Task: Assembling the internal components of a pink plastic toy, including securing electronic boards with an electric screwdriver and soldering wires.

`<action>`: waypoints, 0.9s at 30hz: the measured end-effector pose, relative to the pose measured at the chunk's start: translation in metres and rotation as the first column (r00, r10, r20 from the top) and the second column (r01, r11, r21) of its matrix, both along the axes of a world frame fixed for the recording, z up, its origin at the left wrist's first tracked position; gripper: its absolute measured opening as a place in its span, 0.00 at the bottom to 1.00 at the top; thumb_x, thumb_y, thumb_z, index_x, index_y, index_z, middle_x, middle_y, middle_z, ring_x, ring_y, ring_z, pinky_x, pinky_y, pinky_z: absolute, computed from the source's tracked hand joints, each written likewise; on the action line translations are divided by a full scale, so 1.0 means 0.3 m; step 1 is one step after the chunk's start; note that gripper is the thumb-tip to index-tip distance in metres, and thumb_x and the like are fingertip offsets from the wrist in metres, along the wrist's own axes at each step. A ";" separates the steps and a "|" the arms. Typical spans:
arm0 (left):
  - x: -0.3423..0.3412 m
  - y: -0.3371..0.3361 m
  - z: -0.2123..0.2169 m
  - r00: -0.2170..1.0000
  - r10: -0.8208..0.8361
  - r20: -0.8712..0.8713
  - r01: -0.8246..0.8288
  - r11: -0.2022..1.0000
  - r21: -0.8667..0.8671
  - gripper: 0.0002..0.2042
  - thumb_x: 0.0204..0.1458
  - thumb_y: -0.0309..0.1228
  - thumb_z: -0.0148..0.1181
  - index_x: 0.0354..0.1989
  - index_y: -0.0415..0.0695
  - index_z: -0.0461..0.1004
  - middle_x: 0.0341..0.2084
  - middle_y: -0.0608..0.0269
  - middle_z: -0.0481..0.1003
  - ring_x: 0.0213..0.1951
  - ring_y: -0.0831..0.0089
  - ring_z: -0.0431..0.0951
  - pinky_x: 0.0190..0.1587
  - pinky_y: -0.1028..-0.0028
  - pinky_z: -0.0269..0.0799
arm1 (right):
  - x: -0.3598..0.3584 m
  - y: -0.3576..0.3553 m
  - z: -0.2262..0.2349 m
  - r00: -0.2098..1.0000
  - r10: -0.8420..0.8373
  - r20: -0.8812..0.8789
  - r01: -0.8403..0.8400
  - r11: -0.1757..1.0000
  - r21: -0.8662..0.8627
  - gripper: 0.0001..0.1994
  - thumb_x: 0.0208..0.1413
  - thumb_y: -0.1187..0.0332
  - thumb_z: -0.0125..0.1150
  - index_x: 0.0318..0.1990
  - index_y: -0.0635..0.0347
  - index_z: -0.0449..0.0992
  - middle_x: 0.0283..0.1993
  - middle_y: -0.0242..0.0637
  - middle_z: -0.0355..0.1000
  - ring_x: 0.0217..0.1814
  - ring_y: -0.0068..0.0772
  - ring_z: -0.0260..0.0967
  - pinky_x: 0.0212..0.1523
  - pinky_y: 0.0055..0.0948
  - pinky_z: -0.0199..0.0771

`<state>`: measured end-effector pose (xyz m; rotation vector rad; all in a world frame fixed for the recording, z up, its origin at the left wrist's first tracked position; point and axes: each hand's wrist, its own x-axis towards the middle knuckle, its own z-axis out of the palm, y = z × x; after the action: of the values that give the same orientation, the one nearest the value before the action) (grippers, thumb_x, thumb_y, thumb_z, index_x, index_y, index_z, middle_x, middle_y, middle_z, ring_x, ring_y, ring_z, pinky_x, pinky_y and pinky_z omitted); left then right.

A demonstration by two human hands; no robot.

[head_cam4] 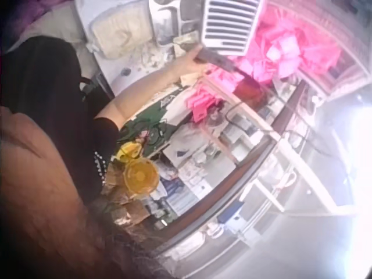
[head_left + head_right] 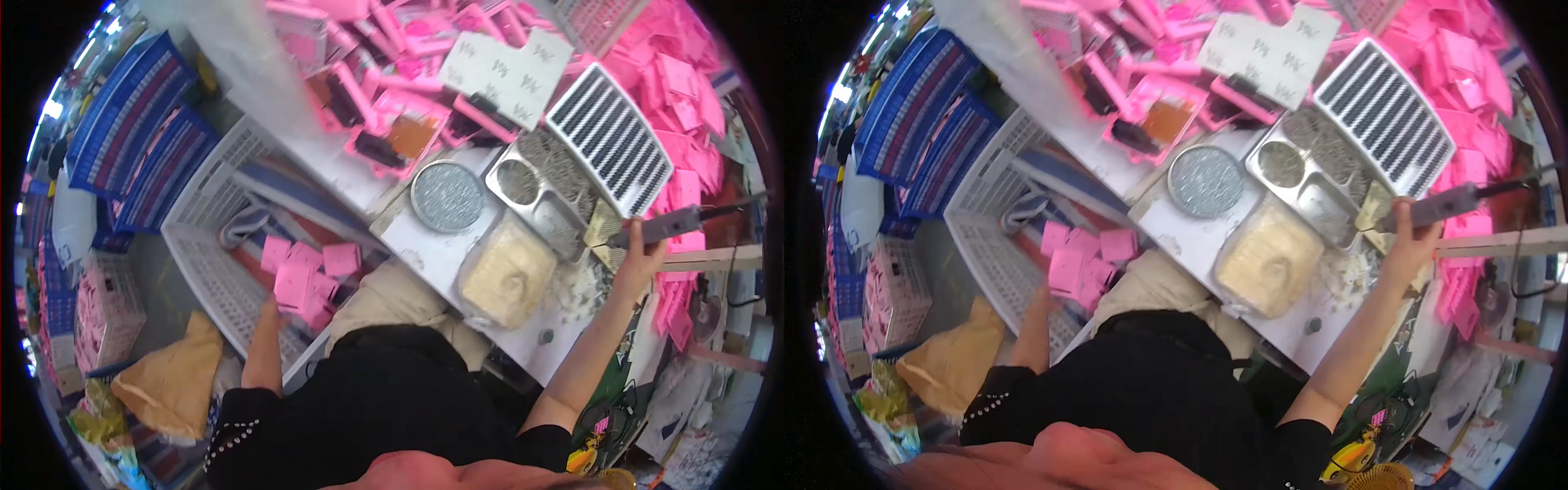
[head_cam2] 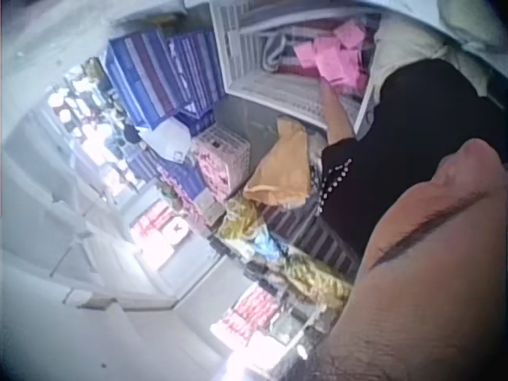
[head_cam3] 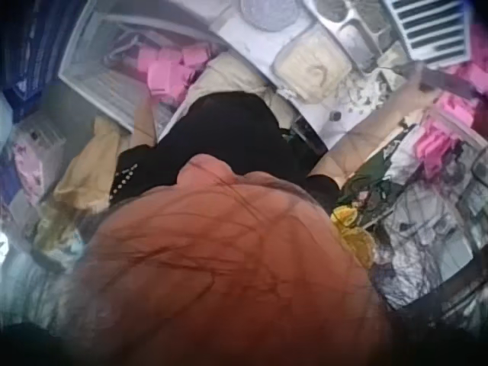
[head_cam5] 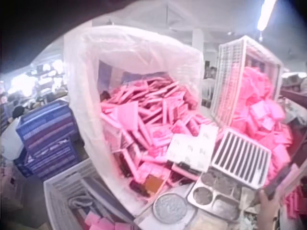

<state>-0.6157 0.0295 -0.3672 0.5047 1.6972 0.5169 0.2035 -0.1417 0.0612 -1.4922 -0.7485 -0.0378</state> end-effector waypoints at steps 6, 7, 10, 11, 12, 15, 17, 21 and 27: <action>1.029 0.213 0.944 0.217 -0.957 0.193 0.879 0.277 0.388 0.19 0.65 0.41 0.59 0.57 0.42 0.73 0.50 0.60 0.79 0.48 0.68 0.81 0.44 0.70 0.79 | 0.003 -0.050 0.003 1.000 -0.004 0.005 0.004 0.999 -0.037 0.29 0.62 0.75 0.67 0.68 0.65 0.60 0.50 0.39 0.76 0.52 0.27 0.74 0.57 0.30 0.72; 1.148 0.222 1.138 0.212 -0.975 -0.065 0.824 0.143 0.549 0.14 0.64 0.37 0.60 0.51 0.41 0.76 0.44 0.62 0.80 0.43 0.71 0.81 0.41 0.73 0.77 | -0.006 -0.057 0.000 1.000 -0.026 -0.014 0.025 0.999 -0.038 0.30 0.61 0.75 0.66 0.69 0.65 0.60 0.52 0.40 0.75 0.54 0.28 0.73 0.58 0.31 0.72; 1.457 0.322 1.433 0.411 -0.682 -0.604 0.608 -0.289 0.740 0.10 0.60 0.34 0.63 0.35 0.38 0.78 0.28 0.59 0.78 0.28 0.68 0.77 0.33 0.72 0.73 | -0.070 -0.044 0.002 0.996 -0.090 -0.022 0.090 0.996 -0.020 0.33 0.60 0.77 0.66 0.71 0.63 0.58 0.60 0.43 0.70 0.60 0.31 0.70 0.61 0.34 0.72; 1.564 0.365 1.480 0.427 -0.654 -0.624 0.637 -0.273 0.721 0.10 0.58 0.34 0.64 0.34 0.38 0.78 0.27 0.57 0.77 0.28 0.65 0.77 0.32 0.69 0.72 | -0.090 -0.051 0.003 0.993 -0.121 0.009 0.121 0.992 -0.022 0.35 0.59 0.77 0.66 0.72 0.63 0.57 0.62 0.44 0.68 0.62 0.32 0.69 0.62 0.36 0.71; 1.660 0.414 1.514 0.444 -0.625 -0.643 0.665 -0.252 0.703 0.10 0.56 0.34 0.65 0.33 0.39 0.78 0.26 0.54 0.76 0.27 0.62 0.77 0.32 0.66 0.72 | -0.113 -0.057 0.003 0.988 -0.148 0.039 0.149 0.988 -0.025 0.36 0.58 0.78 0.66 0.73 0.62 0.56 0.64 0.45 0.66 0.64 0.34 0.67 0.63 0.37 0.71; 1.856 0.597 1.551 0.464 -0.410 -0.785 0.703 -0.369 0.608 0.11 0.56 0.36 0.64 0.32 0.40 0.79 0.27 0.52 0.78 0.30 0.53 0.79 0.34 0.59 0.73 | -0.198 -0.133 0.004 0.977 -0.169 0.132 0.180 0.981 -0.077 0.37 0.56 0.80 0.63 0.74 0.61 0.57 0.65 0.42 0.65 0.67 0.36 0.65 0.63 0.37 0.71; 1.930 0.741 1.596 0.485 -0.279 -0.829 0.761 -0.333 0.557 0.11 0.55 0.37 0.64 0.33 0.40 0.79 0.28 0.51 0.78 0.33 0.50 0.79 0.36 0.58 0.73 | -0.233 -0.217 -0.058 0.981 -0.154 0.120 0.167 0.980 -0.107 0.35 0.56 0.80 0.62 0.73 0.61 0.60 0.64 0.43 0.67 0.66 0.36 0.67 0.63 0.37 0.71; 1.978 1.054 1.725 0.522 0.396 -0.755 0.830 -0.438 0.344 0.14 0.55 0.39 0.66 0.42 0.42 0.77 0.39 0.52 0.76 0.44 0.54 0.79 0.45 0.57 0.74 | -0.272 -0.242 -0.107 0.989 -0.099 -0.106 0.087 0.989 -0.119 0.29 0.55 0.79 0.64 0.66 0.65 0.68 0.57 0.43 0.73 0.59 0.35 0.73 0.60 0.35 0.72; 1.859 1.401 2.022 -0.071 0.208 -0.975 0.938 0.347 0.006 0.22 0.56 0.40 0.65 0.57 0.43 0.77 0.57 0.51 0.75 0.52 0.52 0.79 0.55 0.55 0.76 | -0.266 -0.137 -0.110 0.997 0.076 0.009 -0.073 0.977 -0.199 0.16 0.55 0.77 0.66 0.52 0.65 0.79 0.41 0.39 0.80 0.43 0.31 0.78 0.50 0.31 0.76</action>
<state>-0.0580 0.4500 0.2395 2.7926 2.0828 0.3167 0.1238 -0.1828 0.0283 -1.6535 -0.8404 0.0844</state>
